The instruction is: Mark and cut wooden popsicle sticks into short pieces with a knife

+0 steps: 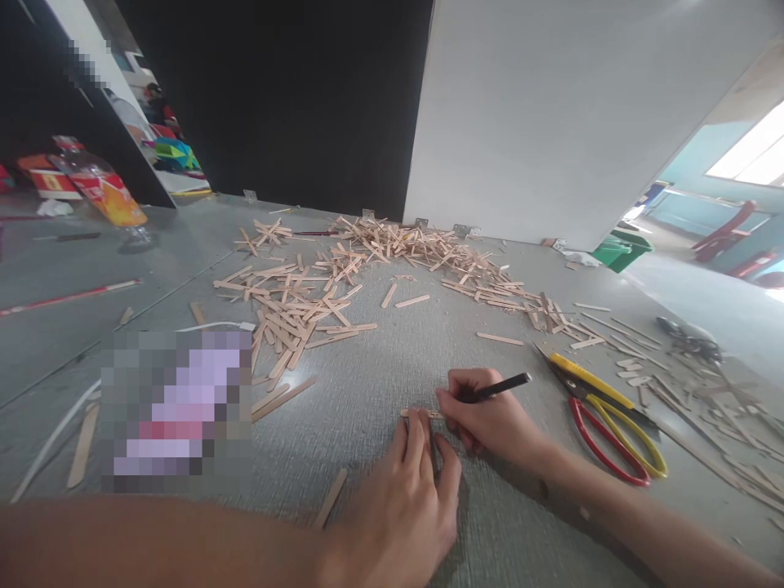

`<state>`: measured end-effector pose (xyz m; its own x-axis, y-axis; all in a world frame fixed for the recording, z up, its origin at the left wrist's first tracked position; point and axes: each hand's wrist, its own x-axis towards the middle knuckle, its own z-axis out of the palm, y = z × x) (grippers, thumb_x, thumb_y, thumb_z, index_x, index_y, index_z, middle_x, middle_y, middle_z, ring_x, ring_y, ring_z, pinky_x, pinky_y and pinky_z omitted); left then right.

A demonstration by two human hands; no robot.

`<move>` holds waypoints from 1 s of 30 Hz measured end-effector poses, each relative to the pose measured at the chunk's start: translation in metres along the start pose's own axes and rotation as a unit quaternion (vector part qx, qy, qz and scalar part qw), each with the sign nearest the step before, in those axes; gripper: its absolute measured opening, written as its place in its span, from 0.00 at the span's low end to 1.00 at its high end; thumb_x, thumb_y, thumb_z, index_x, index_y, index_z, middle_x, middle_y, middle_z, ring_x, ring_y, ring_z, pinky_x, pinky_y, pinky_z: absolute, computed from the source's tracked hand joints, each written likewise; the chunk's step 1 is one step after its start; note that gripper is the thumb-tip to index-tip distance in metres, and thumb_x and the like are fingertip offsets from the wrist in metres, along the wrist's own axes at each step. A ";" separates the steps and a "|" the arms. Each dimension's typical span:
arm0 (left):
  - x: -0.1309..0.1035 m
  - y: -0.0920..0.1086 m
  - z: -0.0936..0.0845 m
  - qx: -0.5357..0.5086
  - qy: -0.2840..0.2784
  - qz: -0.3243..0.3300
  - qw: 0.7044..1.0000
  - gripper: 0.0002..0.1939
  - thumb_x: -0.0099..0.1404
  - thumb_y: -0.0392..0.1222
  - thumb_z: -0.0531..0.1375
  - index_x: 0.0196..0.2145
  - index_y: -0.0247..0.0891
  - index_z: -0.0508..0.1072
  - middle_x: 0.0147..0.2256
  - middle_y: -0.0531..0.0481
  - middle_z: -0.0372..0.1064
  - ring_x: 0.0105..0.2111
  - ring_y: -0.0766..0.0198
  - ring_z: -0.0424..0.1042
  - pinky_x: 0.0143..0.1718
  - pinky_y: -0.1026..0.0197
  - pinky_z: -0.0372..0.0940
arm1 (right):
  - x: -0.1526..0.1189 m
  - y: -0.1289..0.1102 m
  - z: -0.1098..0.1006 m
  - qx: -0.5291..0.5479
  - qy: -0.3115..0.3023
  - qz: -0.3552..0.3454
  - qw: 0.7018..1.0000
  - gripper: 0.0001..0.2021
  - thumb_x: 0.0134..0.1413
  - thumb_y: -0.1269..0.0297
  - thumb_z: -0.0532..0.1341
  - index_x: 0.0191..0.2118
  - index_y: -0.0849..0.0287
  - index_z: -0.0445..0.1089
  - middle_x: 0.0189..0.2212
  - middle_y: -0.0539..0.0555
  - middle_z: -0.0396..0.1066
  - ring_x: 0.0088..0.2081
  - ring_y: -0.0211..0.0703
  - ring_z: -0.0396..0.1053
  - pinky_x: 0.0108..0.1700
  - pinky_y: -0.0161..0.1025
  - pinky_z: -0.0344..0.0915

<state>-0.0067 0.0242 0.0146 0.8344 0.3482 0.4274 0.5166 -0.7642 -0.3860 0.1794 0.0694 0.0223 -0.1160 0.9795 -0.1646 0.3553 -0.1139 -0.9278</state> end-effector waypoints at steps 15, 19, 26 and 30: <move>0.001 -0.001 -0.001 -0.003 0.000 0.001 1.000 0.23 0.65 0.46 0.62 0.48 0.20 0.78 0.45 0.30 0.78 0.49 0.34 0.75 0.53 0.40 0.59 | 0.002 -0.001 0.000 0.004 0.003 0.013 1.000 0.16 0.57 0.63 0.62 0.21 0.54 0.58 0.14 0.44 0.63 0.11 0.33 0.61 0.10 0.27 0.57; 0.000 -0.001 -0.001 -0.001 -0.007 0.006 1.000 0.23 0.66 0.46 0.61 0.48 0.19 0.78 0.46 0.30 0.77 0.49 0.34 0.75 0.52 0.39 0.59 | 0.002 0.000 0.000 0.000 0.005 0.012 1.000 0.16 0.57 0.63 0.62 0.21 0.54 0.58 0.14 0.44 0.64 0.11 0.32 0.61 0.10 0.27 0.58; -0.001 0.000 0.000 0.000 -0.013 0.011 1.000 0.23 0.67 0.45 0.60 0.49 0.19 0.77 0.47 0.28 0.77 0.49 0.33 0.75 0.52 0.39 0.59 | 0.001 0.000 -0.001 0.004 0.002 0.013 1.000 0.16 0.57 0.64 0.61 0.21 0.54 0.58 0.14 0.44 0.64 0.11 0.33 0.61 0.10 0.29 0.59; 0.001 -0.001 0.000 0.001 -0.008 0.003 1.000 0.23 0.67 0.45 0.60 0.48 0.19 0.77 0.46 0.29 0.77 0.49 0.34 0.75 0.53 0.39 0.58 | 0.002 0.001 -0.001 0.004 0.004 0.010 1.000 0.16 0.58 0.63 0.61 0.21 0.54 0.58 0.14 0.44 0.64 0.11 0.33 0.61 0.10 0.28 0.58</move>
<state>-0.0067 0.0247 0.0154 0.8400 0.3532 0.4119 0.5129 -0.7648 -0.3900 0.1799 0.0717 0.0213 -0.1014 0.9783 -0.1809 0.3501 -0.1351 -0.9269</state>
